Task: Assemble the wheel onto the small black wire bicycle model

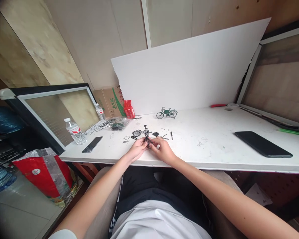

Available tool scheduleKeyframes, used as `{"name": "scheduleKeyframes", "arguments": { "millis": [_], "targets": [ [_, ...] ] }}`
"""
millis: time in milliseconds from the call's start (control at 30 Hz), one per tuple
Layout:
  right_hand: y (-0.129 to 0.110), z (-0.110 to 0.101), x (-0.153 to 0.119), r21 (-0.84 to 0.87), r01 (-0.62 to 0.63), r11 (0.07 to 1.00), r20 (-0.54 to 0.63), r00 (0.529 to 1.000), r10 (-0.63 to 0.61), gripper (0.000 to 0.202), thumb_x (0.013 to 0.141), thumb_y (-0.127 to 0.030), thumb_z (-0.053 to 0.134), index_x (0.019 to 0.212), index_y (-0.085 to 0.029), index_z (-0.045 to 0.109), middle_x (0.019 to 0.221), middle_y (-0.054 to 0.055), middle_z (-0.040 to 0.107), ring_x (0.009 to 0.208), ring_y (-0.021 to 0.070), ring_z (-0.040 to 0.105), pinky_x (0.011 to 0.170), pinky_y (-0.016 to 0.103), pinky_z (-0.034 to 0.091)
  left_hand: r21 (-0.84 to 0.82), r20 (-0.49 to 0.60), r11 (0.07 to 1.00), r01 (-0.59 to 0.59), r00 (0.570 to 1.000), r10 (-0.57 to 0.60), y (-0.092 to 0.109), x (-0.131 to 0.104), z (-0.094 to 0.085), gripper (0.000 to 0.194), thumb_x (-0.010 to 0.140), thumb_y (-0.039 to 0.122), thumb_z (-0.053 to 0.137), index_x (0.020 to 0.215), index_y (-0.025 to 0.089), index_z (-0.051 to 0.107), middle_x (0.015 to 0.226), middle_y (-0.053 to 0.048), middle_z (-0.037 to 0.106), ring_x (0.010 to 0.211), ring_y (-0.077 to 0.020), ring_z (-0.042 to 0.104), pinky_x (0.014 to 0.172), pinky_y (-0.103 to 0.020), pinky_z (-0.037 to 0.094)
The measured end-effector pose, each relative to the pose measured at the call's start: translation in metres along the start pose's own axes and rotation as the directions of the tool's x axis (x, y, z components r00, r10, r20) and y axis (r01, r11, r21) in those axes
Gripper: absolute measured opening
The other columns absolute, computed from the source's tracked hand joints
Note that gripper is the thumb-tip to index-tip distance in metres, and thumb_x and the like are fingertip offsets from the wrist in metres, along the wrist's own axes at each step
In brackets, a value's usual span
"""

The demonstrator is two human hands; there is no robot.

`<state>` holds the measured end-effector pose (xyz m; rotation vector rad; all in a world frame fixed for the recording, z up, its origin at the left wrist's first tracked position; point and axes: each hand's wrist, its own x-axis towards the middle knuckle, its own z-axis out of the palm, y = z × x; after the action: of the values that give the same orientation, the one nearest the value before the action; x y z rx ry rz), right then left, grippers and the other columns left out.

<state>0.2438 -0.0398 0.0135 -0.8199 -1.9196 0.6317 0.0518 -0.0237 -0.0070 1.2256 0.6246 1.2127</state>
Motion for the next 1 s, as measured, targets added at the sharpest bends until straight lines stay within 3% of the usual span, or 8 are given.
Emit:
{"name": "scheduleKeyframes", "arguments": {
  "millis": [100, 200, 267, 433, 567, 767, 900, 1000],
  "targets": [
    [0.005, -0.002, 0.002, 0.079, -0.073, 0.994, 0.01, 0.997, 0.072, 0.034, 0.098, -0.049, 0.063, 0.113, -0.022, 0.08, 0.105, 0.01, 0.076, 0.09, 0.0238, 0.068, 0.076, 0.034, 0.056, 0.183, 0.008, 0.983, -0.027, 1.0, 0.026, 0.001, -0.001, 0.002, 0.054, 0.085, 0.046, 0.084, 0.125, 0.014, 0.07, 0.132, -0.018, 0.069, 0.126, -0.0312, 0.063, 0.116, -0.049, 0.043],
    [0.009, -0.004, 0.004, 0.154, -0.129, 0.98, 0.059, 0.991, 0.121, 0.033, 0.097, -0.049, 0.064, 0.103, -0.021, 0.079, 0.094, 0.008, 0.077, 0.079, 0.0218, 0.067, 0.071, 0.033, 0.055, 0.347, 0.037, 0.936, -0.052, 0.998, 0.042, 0.002, -0.003, 0.003, 0.057, 0.088, 0.047, 0.082, 0.133, 0.016, 0.066, 0.14, -0.019, 0.066, 0.131, -0.0324, 0.061, 0.117, -0.049, 0.044],
    [0.012, -0.005, 0.004, 0.178, -0.156, 0.972, 0.071, 0.987, 0.145, 0.033, 0.096, -0.05, 0.064, 0.098, -0.02, 0.078, 0.089, 0.006, 0.076, 0.074, 0.0206, 0.065, 0.067, 0.033, 0.054, 0.395, 0.03, 0.918, -0.041, 0.999, 0.032, 0.001, -0.005, 0.002, 0.06, 0.089, 0.05, 0.08, 0.136, 0.016, 0.064, 0.141, -0.019, 0.066, 0.13, -0.0327, 0.062, 0.116, -0.05, 0.046],
    [0.017, -0.004, 0.004, 0.17, -0.181, 0.969, 0.036, 0.983, 0.177, 0.033, 0.093, -0.05, 0.067, 0.102, -0.021, 0.077, 0.098, 0.008, 0.073, 0.074, 0.0193, 0.064, 0.063, 0.031, 0.054, 0.399, -0.008, 0.917, -0.012, 1.0, 0.017, -0.004, -0.003, 0.002, 0.064, 0.088, 0.054, 0.08, 0.137, 0.016, 0.063, 0.146, -0.021, 0.062, 0.134, -0.0349, 0.06, 0.119, -0.052, 0.043],
    [0.015, -0.004, 0.003, 0.166, -0.226, 0.96, 0.025, 0.974, 0.225, 0.039, 0.091, -0.058, 0.069, 0.101, -0.021, 0.075, 0.103, 0.009, 0.072, 0.073, 0.0191, 0.064, 0.058, 0.03, 0.054, 0.317, -0.055, 0.948, 0.015, 0.998, 0.002, -0.007, -0.002, 0.003, 0.067, 0.085, 0.051, 0.084, 0.138, 0.016, 0.062, 0.146, -0.021, 0.062, 0.137, -0.0358, 0.058, 0.121, -0.053, 0.04],
    [0.018, -0.006, 0.006, 0.353, -0.361, 0.863, 0.059, 0.929, 0.364, 0.053, 0.094, -0.072, 0.06, 0.103, -0.021, 0.071, 0.084, 0.006, 0.069, 0.068, 0.0212, 0.067, 0.054, 0.032, 0.055, 0.123, -0.072, 0.992, 0.005, 0.997, 0.004, -0.008, 0.0, 0.003, 0.06, 0.08, 0.046, 0.089, 0.125, 0.014, 0.067, 0.132, -0.017, 0.069, 0.123, -0.0304, 0.063, 0.117, -0.049, 0.043],
    [0.025, -0.007, 0.007, 0.382, -0.37, 0.847, 0.118, 0.928, 0.353, 0.047, 0.086, -0.064, 0.074, 0.104, -0.021, 0.071, 0.103, 0.008, 0.072, 0.07, 0.0187, 0.069, 0.054, 0.031, 0.055, -0.013, -0.033, 1.0, -0.001, 0.999, 0.001, -0.007, 0.001, 0.002, 0.056, 0.075, 0.045, 0.093, 0.115, 0.014, 0.068, 0.119, -0.014, 0.071, 0.111, -0.0256, 0.065, 0.113, -0.047, 0.044],
    [0.029, -0.006, 0.007, 0.339, -0.337, 0.878, 0.141, 0.941, 0.307, 0.042, 0.084, -0.058, 0.078, 0.104, -0.022, 0.073, 0.1, 0.008, 0.073, 0.071, 0.0188, 0.067, 0.056, 0.031, 0.055, -0.031, -0.025, 1.0, 0.004, 1.0, -0.004, -0.007, 0.002, 0.002, 0.055, 0.072, 0.042, 0.095, 0.111, 0.013, 0.069, 0.115, -0.014, 0.072, 0.111, -0.0253, 0.066, 0.115, -0.047, 0.042]
  ]
}}
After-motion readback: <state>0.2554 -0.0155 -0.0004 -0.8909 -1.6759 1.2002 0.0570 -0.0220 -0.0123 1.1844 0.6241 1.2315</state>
